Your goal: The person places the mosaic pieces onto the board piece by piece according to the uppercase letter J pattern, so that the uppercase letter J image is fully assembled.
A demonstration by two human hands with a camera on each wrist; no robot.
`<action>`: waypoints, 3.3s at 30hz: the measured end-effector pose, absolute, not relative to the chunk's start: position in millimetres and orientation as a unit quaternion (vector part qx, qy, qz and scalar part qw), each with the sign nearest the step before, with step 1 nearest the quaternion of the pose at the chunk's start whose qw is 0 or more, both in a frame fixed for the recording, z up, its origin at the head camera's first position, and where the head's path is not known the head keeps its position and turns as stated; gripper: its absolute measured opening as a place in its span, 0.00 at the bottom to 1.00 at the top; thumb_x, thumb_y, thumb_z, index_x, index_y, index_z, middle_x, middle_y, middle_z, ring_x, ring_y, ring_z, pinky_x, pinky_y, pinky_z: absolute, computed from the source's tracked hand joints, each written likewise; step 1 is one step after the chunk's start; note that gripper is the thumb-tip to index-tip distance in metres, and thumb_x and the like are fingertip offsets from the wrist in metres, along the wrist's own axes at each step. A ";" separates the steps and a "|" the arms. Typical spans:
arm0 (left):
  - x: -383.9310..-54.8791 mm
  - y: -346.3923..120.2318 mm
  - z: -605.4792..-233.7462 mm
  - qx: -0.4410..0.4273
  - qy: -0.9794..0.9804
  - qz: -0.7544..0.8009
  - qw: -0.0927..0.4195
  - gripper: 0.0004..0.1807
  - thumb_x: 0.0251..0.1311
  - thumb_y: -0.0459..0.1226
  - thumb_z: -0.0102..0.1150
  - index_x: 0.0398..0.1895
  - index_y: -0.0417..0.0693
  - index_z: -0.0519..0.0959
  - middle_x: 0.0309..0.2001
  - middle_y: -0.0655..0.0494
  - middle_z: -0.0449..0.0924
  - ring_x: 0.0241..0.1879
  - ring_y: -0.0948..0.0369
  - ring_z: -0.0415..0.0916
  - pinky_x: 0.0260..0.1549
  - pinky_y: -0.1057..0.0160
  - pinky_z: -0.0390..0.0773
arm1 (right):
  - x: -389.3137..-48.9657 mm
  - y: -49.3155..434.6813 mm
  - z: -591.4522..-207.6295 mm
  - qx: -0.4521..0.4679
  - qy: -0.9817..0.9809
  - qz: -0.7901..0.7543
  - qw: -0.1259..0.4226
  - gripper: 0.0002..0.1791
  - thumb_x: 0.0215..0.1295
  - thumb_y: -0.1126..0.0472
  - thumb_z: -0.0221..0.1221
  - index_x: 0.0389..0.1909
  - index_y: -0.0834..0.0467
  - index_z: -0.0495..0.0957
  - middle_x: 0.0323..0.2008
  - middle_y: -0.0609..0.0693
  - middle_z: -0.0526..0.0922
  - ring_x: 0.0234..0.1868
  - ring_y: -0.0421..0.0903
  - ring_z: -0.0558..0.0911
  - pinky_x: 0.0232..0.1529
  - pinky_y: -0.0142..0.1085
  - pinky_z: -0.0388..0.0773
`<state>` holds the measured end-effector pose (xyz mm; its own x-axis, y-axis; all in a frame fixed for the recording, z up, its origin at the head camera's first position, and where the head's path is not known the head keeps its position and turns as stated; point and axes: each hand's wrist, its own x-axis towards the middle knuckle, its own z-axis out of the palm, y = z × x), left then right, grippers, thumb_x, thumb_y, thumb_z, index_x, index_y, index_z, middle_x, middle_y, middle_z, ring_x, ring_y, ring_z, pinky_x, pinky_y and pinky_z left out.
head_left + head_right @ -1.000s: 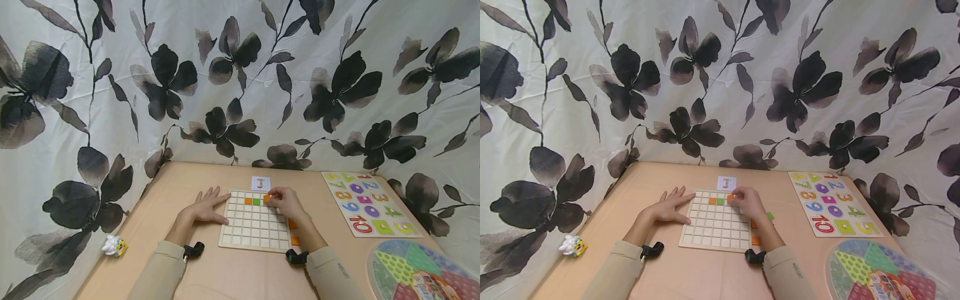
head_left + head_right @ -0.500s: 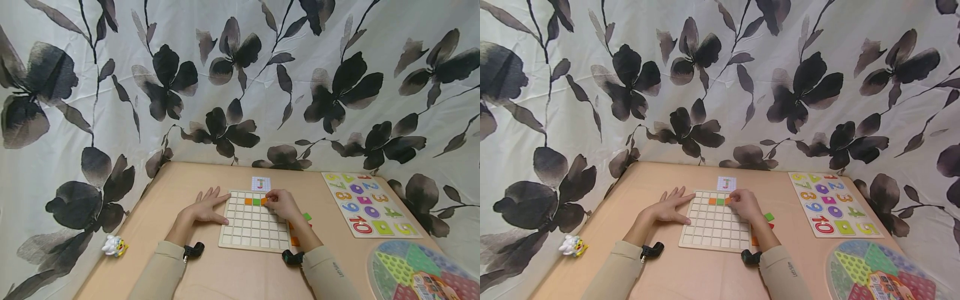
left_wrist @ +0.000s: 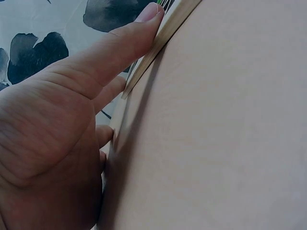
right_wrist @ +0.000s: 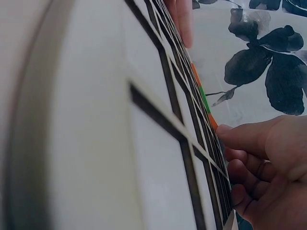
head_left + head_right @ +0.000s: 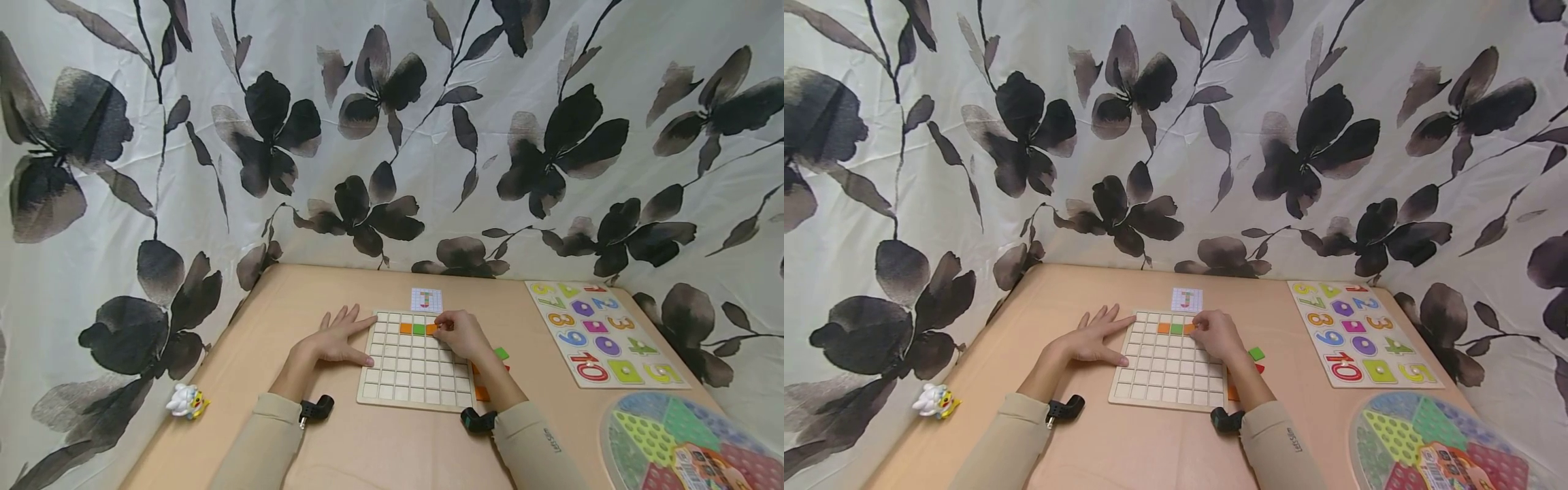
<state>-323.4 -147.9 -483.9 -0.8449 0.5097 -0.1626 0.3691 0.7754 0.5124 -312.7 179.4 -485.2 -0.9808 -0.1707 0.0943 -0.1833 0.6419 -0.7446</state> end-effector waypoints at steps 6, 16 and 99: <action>-323.2 -147.8 -484.6 0.236 0.931 0.237 0.149 0.58 0.49 0.67 0.73 0.83 0.68 0.58 0.85 0.41 0.34 0.84 0.39 0.26 0.76 0.30 0.23 | -312.5 179.9 -485.7 0.101 -0.911 0.401 0.009 0.09 0.65 0.65 0.69 0.45 0.63 0.87 0.29 0.48 0.80 0.32 0.44 0.75 0.34 0.35 0.71; -321.6 -147.8 -482.9 0.235 0.929 0.243 0.151 0.58 0.49 0.67 0.73 0.83 0.67 0.58 0.85 0.41 0.34 0.84 0.39 0.25 0.76 0.31 0.23 | -310.3 182.0 -482.6 0.112 -0.910 0.400 0.002 0.12 0.66 0.65 0.68 0.49 0.65 0.86 0.29 0.49 0.80 0.32 0.44 0.74 0.33 0.34 0.70; -323.9 -145.4 -483.5 0.236 0.930 0.240 0.148 0.57 0.49 0.65 0.74 0.82 0.67 0.59 0.85 0.39 0.36 0.84 0.39 0.27 0.76 0.29 0.24 | -288.8 271.1 -462.4 0.184 -0.875 0.389 -0.221 0.10 0.57 0.71 0.73 0.39 0.62 0.85 0.29 0.49 0.81 0.28 0.46 0.78 0.27 0.36 0.80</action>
